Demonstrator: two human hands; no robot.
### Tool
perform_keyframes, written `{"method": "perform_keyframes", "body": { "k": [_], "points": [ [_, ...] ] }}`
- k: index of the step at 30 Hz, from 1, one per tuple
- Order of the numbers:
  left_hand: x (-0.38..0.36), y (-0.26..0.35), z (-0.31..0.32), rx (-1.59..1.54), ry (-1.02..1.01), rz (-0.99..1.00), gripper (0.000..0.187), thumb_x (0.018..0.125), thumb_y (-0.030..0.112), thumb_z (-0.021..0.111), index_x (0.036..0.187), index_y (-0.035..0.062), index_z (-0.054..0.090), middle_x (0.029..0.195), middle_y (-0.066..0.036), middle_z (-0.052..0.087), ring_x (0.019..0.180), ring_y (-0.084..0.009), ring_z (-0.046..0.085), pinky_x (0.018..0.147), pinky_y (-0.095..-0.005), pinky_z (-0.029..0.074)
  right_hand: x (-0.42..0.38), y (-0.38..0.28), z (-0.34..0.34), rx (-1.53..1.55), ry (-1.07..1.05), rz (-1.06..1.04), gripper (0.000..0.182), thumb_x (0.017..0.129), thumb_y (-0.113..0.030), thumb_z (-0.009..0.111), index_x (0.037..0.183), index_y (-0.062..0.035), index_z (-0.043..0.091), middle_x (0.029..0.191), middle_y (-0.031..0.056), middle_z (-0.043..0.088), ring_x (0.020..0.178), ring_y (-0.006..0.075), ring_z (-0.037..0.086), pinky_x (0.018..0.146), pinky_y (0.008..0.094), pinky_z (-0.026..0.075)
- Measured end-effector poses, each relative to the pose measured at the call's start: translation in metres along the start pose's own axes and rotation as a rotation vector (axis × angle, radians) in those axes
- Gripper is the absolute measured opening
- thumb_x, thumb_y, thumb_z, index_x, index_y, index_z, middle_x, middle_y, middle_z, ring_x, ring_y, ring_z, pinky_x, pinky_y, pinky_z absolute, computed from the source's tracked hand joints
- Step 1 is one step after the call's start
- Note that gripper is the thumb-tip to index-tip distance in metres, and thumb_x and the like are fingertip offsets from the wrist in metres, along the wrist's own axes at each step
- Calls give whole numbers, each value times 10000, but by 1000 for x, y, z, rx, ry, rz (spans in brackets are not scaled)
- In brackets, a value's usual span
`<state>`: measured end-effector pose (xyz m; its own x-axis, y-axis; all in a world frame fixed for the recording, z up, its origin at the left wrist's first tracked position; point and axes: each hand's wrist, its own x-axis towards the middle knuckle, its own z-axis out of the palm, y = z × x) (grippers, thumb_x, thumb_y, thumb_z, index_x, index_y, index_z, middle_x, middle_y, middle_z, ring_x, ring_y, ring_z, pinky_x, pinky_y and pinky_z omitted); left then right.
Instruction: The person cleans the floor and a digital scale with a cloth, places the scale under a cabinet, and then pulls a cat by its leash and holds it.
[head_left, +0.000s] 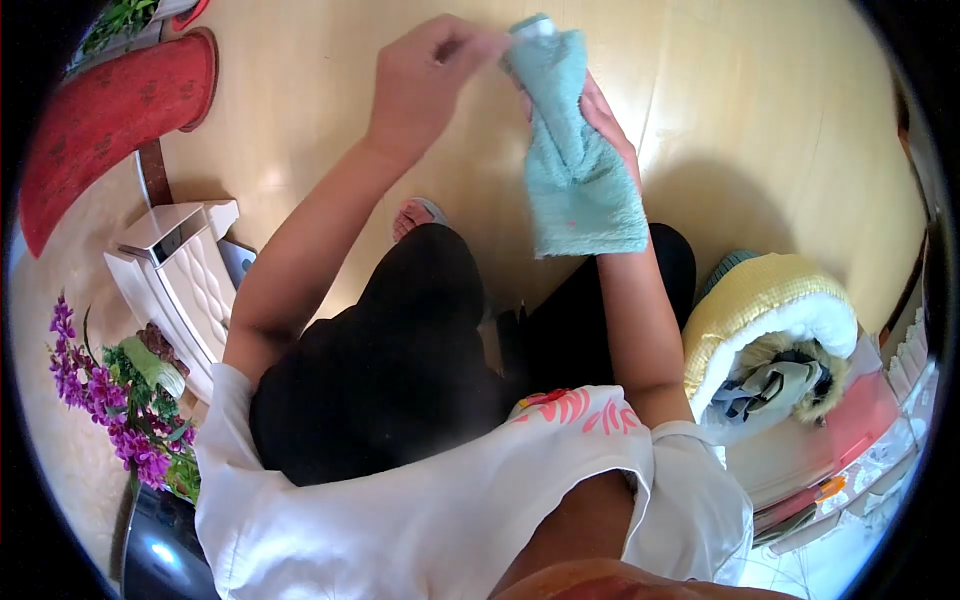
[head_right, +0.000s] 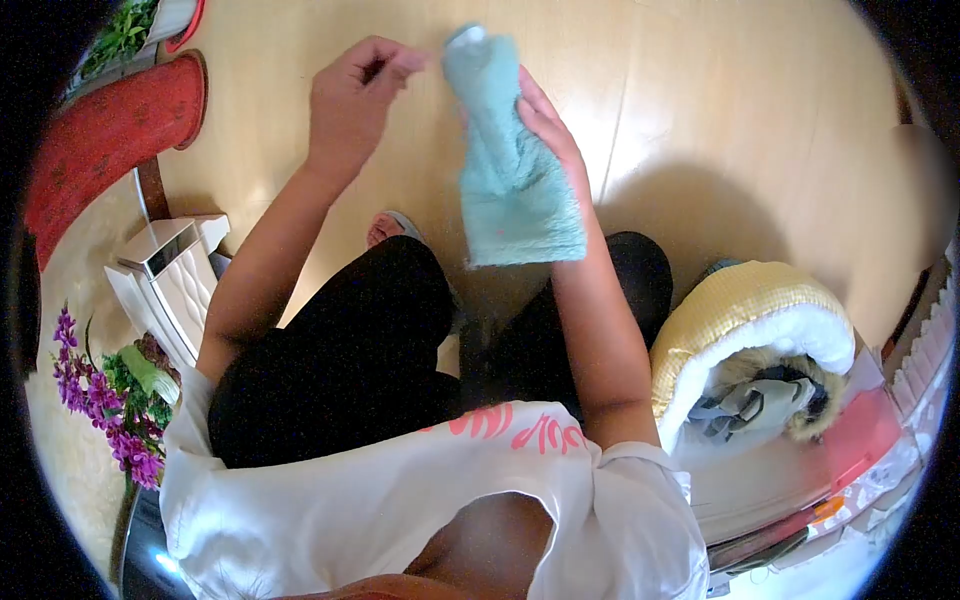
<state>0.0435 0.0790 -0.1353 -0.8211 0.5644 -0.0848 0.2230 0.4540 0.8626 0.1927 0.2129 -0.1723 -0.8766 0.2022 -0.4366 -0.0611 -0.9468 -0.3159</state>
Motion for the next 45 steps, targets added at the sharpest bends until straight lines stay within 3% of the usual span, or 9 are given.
{"method": "perform_keyframes", "body": {
  "k": [9,13,17,22,29,32,35,41,45],
  "points": [
    [-33,-156,-28,210,52,-222,281,893,167,700,1152,61,684,994,-91,730,859,-175,697,817,-308,552,8,-6,-16,186,71,36,492,1030,-343,453,1367,13,495,1225,163,643,1035,246,665,845,354,567],
    [-55,-183,-42,508,8,51,323,875,117,704,1186,61,640,1069,-93,716,941,-179,680,842,-329,541,16,-1,-38,-6,59,-19,401,1035,-266,450,1313,7,542,1184,142,652,1040,227,650,863,349,547],
    [-52,-156,-45,598,-60,30,448,860,201,718,1238,0,584,1251,-188,544,1228,-371,470,1040,-450,393,12,10,-16,-247,220,-171,366,1041,-210,459,1298,34,551,1119,136,676,941,200,678,799,286,569],
    [-44,-87,-16,460,16,171,273,902,179,700,1069,-32,655,1190,-143,601,1147,-300,558,964,-391,463,14,10,-44,-148,21,-97,395,1038,-251,470,1301,32,552,1129,129,675,944,204,675,810,296,558],
    [-57,1,7,-417,-258,-221,234,950,189,645,1034,-29,631,1071,-103,630,1004,-225,588,879,-311,481,9,10,-14,-25,-74,-85,476,1019,-344,503,1403,-67,452,1231,112,619,1051,191,629,881,325,524],
    [-77,-12,29,-211,-294,-159,605,884,128,723,1375,80,373,1130,-125,662,1026,-209,649,892,-340,528,9,14,-13,-65,-73,-155,478,1020,-339,501,1397,-50,451,1243,103,609,1063,193,620,902,340,515],
    [-88,0,32,-431,-481,-249,695,866,90,732,1370,99,253,1169,-147,614,1091,-209,607,882,-349,527,5,7,-5,63,-2,-18,484,1019,-351,501,1384,-37,458,1231,83,614,1047,203,627,910,359,513],
    [-83,-12,22,-401,-320,-146,530,909,130,695,1355,41,423,1259,-135,577,1199,-180,542,974,-353,477,5,4,-27,172,106,48,497,1047,-291,431,1435,19,396,1370,212,537,1182,321,582,1033,423,469],
    [-69,-10,32,-590,-186,-377,429,957,227,644,1306,18,508,1217,-85,600,1142,-168,569,999,-342,453,0,16,-15,25,14,12,428,1033,-266,487,1365,4,495,1242,128,622,1118,236,607,998,393,472]
  ]
}}
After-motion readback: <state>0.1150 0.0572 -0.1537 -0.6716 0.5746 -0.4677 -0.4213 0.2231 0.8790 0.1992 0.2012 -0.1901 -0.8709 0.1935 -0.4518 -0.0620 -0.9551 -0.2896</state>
